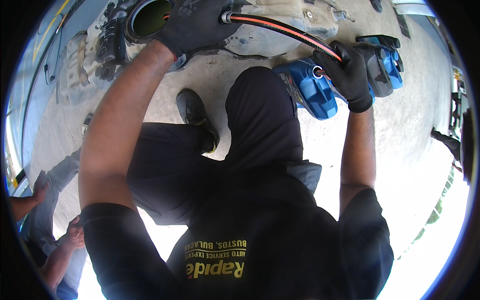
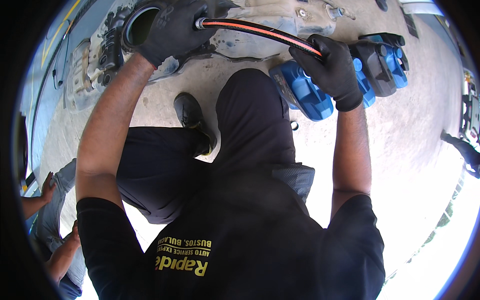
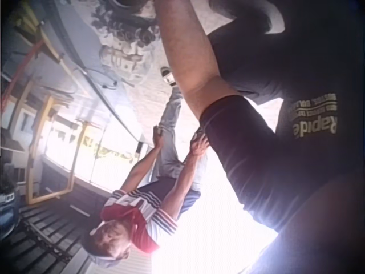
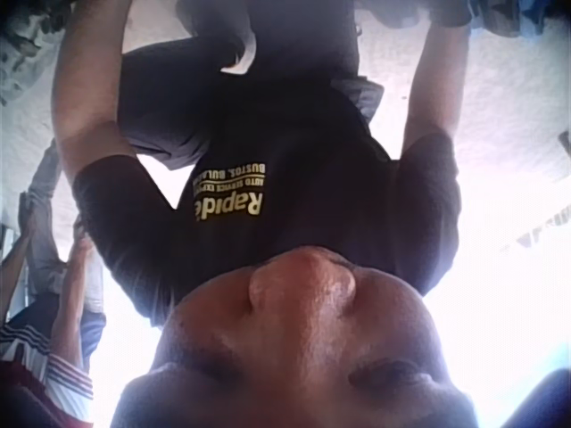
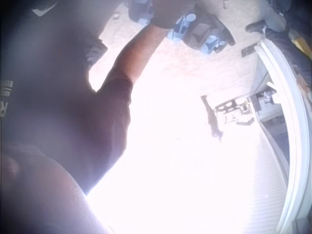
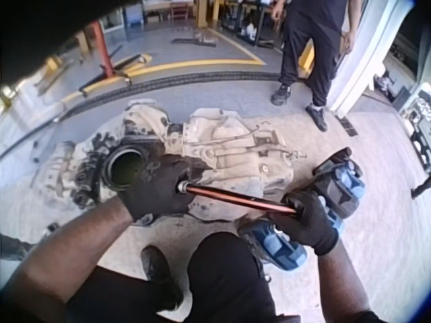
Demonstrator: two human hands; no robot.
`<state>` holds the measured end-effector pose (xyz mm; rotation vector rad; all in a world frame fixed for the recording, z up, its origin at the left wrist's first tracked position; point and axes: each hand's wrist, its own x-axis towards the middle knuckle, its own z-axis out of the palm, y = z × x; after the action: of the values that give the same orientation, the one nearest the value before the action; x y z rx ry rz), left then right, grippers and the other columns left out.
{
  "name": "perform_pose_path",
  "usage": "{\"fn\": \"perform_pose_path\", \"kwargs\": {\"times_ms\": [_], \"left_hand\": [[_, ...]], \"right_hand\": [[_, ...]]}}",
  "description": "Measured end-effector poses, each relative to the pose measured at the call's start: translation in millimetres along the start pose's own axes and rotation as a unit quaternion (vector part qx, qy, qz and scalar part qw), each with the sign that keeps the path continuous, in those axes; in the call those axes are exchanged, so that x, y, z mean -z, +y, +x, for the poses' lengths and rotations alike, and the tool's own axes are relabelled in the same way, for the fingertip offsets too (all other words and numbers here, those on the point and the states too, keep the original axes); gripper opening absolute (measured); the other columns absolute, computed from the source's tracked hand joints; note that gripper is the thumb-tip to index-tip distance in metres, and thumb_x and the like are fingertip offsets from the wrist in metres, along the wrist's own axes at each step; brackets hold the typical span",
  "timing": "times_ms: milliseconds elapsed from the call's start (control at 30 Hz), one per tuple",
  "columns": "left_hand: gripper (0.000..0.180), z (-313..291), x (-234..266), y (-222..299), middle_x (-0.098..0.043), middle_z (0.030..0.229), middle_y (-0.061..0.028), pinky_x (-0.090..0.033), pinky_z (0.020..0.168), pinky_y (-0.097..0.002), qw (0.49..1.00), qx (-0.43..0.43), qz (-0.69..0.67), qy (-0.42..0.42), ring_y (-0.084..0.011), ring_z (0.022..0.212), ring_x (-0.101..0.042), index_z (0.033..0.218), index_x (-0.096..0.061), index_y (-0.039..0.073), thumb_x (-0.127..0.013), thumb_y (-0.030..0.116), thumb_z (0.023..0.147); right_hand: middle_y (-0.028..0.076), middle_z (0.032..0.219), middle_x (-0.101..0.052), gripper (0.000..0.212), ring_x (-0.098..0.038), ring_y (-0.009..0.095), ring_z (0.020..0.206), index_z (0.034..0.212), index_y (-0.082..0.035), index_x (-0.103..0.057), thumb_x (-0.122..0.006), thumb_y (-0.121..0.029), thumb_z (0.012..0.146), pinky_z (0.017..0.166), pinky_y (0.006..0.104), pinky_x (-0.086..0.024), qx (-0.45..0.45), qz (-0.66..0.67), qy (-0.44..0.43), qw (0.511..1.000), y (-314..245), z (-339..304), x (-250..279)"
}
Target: The person kneels beside a large mechanical component on the floor and uses a hose to transfer green fluid from the component into several blue plastic jerrycans. The person repeatedly positions the hose inside the component's opening and into the jerrycans to move the fluid.
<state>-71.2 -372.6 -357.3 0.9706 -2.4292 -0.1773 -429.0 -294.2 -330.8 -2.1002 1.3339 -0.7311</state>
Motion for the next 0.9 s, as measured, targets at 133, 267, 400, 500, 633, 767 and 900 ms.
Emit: {"fn": "perform_pose_path", "kwargs": {"times_ms": [133, 267, 400, 500, 633, 767, 900], "left_hand": [[0.055, 0, 0, -3, -0.077, 0.112, -0.0129, -0.056, 0.096, -0.0491, 0.999, 0.019, -0.032, -0.012, -0.0343, 0.107, -0.073, 0.135, -0.071, 0.013, -0.077, 0.034, 0.085], [0.056, 0, 2, -3, -0.077, 0.113, -0.0134, -0.056, 0.097, -0.0482, 0.999, 0.021, -0.015, -0.029, -0.0342, 0.109, -0.073, 0.135, -0.071, 0.013, -0.076, 0.031, 0.082], [0.057, -2, 0, -4, -0.077, 0.115, -0.0136, -0.056, 0.097, -0.0483, 0.999, 0.033, -0.031, -0.029, -0.0336, 0.11, -0.073, 0.135, -0.072, 0.013, -0.076, 0.031, 0.081], [0.056, -3, -2, -6, -0.077, 0.114, -0.014, -0.056, 0.097, -0.0488, 0.998, 0.034, -0.036, -0.029, -0.0334, 0.108, -0.074, 0.134, -0.072, 0.013, -0.076, 0.031, 0.081], [0.053, 3, -3, 0, -0.078, 0.109, -0.0145, -0.057, 0.096, -0.0485, 0.992, 0.089, -0.01, -0.085, -0.0342, 0.103, -0.076, 0.13, -0.073, 0.013, -0.076, 0.033, 0.081], [0.05, 5, -6, 4, -0.079, 0.104, -0.0149, -0.058, 0.093, -0.0487, 0.994, 0.087, 0.038, -0.06, -0.0348, 0.099, -0.077, 0.126, -0.074, 0.013, -0.075, 0.038, 0.082], [0.053, 3, -4, -1, -0.079, 0.106, -0.0162, -0.058, 0.091, -0.0504, 0.989, 0.12, 0.002, -0.087, -0.0366, 0.101, -0.076, 0.128, -0.073, 0.011, -0.075, 0.036, 0.082]], "right_hand": [[0.007, 0.061, -0.064, 0.025, -0.062, 0.014, 0.055, 0.085, -0.003, -0.071, -0.083, -0.021, 0.097, 0.054, 0.0319, -0.046, -0.003, 0.004, 0.007, 1.0, 1, 1, -3], [0.006, 0.061, -0.064, 0.026, -0.062, 0.013, 0.054, 0.084, -0.003, -0.07, -0.083, -0.021, 0.097, 0.054, 0.0318, -0.046, -0.044, 0.034, 0.002, 0.998, 5, 0, -7], [0.006, 0.061, -0.063, 0.027, -0.06, 0.013, 0.054, 0.082, -0.003, -0.069, -0.083, -0.021, 0.097, 0.054, 0.0322, -0.045, -0.049, 0.026, -0.003, 0.998, 0, 2, -7], [0.005, 0.06, -0.062, 0.028, -0.058, 0.012, 0.055, 0.082, -0.003, -0.069, -0.084, -0.021, 0.097, 0.054, 0.0323, -0.045, -0.034, 0.022, 0.005, 0.999, 5, 1, -10], [0.004, 0.06, -0.059, 0.027, -0.054, 0.011, 0.056, 0.083, -0.003, -0.069, -0.084, -0.021, 0.096, 0.056, 0.0321, -0.044, -0.061, 0.045, 0.003, 0.997, 11, -2, -16], [0.004, 0.062, -0.059, 0.027, -0.052, 0.01, 0.058, 0.084, -0.003, -0.069, -0.083, -0.022, 0.097, 0.057, 0.0318, -0.043, -0.093, 0.066, -0.001, 0.994, 26, -6, -20], [0.005, 0.064, -0.059, 0.026, -0.052, 0.011, 0.06, 0.085, -0.003, -0.068, -0.082, -0.021, 0.097, 0.058, 0.032, -0.043, -0.102, 0.091, -0.001, 0.991, 27, -5, -25]]}}
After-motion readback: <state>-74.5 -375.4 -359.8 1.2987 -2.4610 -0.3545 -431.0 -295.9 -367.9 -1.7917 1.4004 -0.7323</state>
